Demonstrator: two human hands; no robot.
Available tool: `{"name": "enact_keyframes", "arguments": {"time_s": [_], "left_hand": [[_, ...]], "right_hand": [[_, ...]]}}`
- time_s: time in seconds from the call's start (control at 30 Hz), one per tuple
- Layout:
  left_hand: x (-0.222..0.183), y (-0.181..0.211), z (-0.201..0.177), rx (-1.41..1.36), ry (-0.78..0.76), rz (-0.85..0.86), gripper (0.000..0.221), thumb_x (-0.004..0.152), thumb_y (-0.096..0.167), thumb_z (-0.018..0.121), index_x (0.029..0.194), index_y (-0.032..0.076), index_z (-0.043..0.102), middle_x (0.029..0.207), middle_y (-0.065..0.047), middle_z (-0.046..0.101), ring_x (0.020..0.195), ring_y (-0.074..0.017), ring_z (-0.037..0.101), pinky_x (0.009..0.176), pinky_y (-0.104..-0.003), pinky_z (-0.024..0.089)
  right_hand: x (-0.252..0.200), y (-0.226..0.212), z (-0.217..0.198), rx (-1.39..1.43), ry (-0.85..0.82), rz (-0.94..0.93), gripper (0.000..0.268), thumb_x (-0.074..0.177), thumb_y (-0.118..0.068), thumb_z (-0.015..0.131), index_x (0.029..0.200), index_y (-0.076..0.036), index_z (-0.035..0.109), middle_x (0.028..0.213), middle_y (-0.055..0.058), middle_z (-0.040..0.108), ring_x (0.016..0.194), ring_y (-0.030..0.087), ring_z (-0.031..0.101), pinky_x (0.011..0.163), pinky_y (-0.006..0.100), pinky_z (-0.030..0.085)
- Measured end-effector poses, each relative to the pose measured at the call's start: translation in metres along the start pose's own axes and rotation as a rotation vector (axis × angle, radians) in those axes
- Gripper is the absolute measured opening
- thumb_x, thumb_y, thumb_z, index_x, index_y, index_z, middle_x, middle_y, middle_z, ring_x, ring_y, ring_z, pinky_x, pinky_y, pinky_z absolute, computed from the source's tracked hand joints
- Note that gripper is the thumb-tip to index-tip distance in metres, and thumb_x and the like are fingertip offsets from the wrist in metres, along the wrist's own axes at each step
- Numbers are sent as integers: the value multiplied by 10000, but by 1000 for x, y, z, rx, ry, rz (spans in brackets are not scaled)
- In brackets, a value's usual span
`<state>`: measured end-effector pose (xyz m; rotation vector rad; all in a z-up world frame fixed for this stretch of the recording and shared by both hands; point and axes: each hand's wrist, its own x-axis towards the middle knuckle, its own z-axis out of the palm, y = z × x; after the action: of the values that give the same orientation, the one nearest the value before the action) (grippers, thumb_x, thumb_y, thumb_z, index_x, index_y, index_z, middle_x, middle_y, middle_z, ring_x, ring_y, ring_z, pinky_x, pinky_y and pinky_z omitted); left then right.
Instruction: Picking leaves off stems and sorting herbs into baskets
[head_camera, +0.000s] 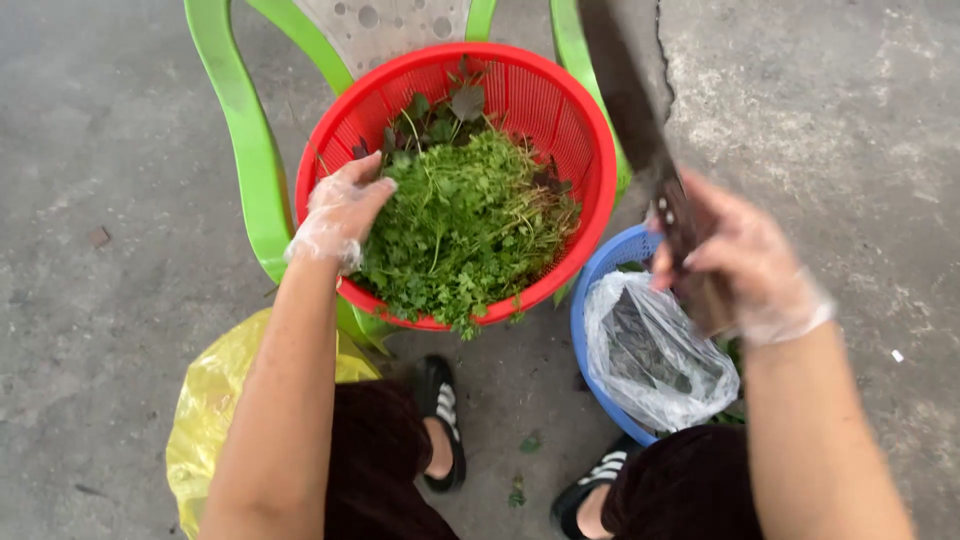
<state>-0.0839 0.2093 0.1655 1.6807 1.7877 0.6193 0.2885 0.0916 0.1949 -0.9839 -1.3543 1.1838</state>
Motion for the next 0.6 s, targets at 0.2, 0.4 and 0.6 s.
{"name": "enact_keyframes", "arguments": {"time_s": [0.2,0.4,0.6], "left_hand": [[14,-16,7,76,378,35,206,880,402,611,981,252,708,1026,-42,656,1035,-250,590,915,-385,434],[11,16,16,354,346,358,273,790,518,702,914,277,726,1039,-18,605,1055,-256,537,869,-370,434],[61,-33,45,553,243,182,167,791,456,616,862,336,707,917,13,648,976,-240,606,830,-419,512]], "right_hand": [[0,61,19,385,158,2,454,569,114,480,1020,61,497,836,242,582,458,227,496,307,362,466],[14,49,49,193,404,-155,146,725,3,572,840,15,483,645,198,521,407,258,521,382,379,481],[30,66,49,76,557,-259,132,945,-102,567,879,-58,462,569,152,513,415,247,552,417,336,474]]}}
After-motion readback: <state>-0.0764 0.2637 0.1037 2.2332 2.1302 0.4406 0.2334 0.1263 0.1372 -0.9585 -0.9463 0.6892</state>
